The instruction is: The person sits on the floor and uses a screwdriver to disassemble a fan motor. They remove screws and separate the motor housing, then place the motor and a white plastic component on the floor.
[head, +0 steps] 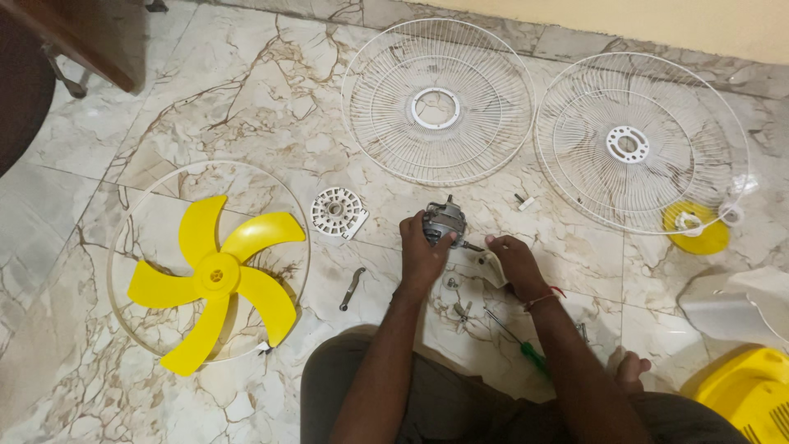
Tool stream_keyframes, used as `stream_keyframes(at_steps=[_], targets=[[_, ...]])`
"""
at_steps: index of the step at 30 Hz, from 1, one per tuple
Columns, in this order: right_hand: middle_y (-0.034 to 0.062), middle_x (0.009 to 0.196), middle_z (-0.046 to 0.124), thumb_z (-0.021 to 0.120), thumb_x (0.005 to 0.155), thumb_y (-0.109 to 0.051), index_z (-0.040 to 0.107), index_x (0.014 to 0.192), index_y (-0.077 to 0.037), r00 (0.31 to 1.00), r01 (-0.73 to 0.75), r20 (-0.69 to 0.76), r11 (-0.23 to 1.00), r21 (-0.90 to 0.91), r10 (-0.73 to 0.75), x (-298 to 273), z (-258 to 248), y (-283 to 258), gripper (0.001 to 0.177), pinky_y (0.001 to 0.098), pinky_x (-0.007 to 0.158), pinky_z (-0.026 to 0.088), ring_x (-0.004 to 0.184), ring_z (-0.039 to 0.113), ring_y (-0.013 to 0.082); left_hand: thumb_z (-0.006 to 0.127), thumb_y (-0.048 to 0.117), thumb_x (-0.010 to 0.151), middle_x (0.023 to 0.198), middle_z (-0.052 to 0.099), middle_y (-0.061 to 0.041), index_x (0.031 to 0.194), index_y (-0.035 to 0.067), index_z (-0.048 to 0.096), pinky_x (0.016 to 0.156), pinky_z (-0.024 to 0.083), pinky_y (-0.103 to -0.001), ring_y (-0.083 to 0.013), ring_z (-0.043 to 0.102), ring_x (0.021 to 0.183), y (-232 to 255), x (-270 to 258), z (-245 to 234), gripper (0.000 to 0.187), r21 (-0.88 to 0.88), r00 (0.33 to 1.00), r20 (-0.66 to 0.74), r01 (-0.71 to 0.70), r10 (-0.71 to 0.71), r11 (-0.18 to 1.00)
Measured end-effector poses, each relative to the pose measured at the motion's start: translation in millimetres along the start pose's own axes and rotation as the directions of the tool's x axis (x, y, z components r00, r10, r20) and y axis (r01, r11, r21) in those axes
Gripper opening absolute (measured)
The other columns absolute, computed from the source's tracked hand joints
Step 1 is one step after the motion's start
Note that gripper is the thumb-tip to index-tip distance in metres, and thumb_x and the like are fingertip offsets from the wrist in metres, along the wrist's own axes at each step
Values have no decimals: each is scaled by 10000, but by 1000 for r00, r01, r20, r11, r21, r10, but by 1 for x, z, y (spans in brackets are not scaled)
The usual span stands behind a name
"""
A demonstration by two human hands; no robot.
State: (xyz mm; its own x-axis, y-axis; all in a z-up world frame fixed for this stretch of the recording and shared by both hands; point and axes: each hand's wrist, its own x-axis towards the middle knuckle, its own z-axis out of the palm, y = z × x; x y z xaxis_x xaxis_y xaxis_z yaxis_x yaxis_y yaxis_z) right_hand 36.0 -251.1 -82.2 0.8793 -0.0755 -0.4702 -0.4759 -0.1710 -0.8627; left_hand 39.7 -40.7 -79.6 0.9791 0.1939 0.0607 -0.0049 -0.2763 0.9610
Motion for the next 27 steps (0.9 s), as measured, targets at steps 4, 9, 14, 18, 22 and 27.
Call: stream_keyframes(at_steps=[4, 9, 14, 18, 22, 27], targets=[[53, 760, 634, 626, 1008, -468, 656, 899, -25, 998, -41, 41, 998, 55, 39, -4, -5, -3, 457, 316, 571, 474, 645, 563, 141, 838, 241, 827, 1334, 458, -210, 1441, -39, 432, 981, 527, -412, -345, 584, 1173, 14, -3, -5, 787, 31, 1000, 10, 12, -12, 999], [25, 764, 601, 546, 1091, -481, 608, 895, -23, 989, 7, 144, 983, 183, -34, -4, -2, -1, 502, 309, 578, 459, 649, 513, 108, 879, 228, 813, 1318, 478, -229, 1394, -57, 475, 972, 478, -468, -389, 527, 1175, 32, -11, -19, 762, 291, 977, -114, -140, 179, 946], [59, 954, 669, 565, 1058, -294, 618, 1119, -36, 920, 338, 134, 918, 205, -369, -25, 11, -15, 271, 326, 732, 548, 816, 628, 136, 758, 271, 924, 1055, 739, -125, 1291, -6, 702, 810, 561, -342, -201, 646, 881, 59, -22, -45, 463, -158, 999, 16, -37, 40, 987], [54, 1035, 649, 530, 1073, -199, 578, 1153, -53, 927, 40, 257, 752, 658, -274, -53, 31, -31, 172, 332, 832, 565, 917, 649, 145, 817, 252, 869, 954, 695, -67, 1267, 9, 648, 626, 548, -268, -115, 652, 740, 85, -41, -61, 496, -284, 949, 288, 210, -126, 936], [91, 1070, 669, 563, 1028, -137, 559, 1179, -42, 920, 130, 226, 793, 595, -320, -82, 43, -42, 179, 332, 825, 550, 930, 658, 158, 838, 221, 845, 971, 731, -81, 1226, -22, 680, 570, 552, -236, -96, 675, 710, 101, -65, -60, 478, -466, 926, 372, 248, -66, 849], [129, 1244, 641, 631, 973, -42, 633, 1203, 12, 679, 730, 160, 682, -47, -716, -125, 21, -58, 237, 319, 944, 512, 1097, 627, 172, 819, 187, 836, 914, 726, -95, 1220, -1, 706, 495, 495, -255, -132, 663, 665, 101, -89, -69, 442, -472, 907, 358, 381, -222, 795]])
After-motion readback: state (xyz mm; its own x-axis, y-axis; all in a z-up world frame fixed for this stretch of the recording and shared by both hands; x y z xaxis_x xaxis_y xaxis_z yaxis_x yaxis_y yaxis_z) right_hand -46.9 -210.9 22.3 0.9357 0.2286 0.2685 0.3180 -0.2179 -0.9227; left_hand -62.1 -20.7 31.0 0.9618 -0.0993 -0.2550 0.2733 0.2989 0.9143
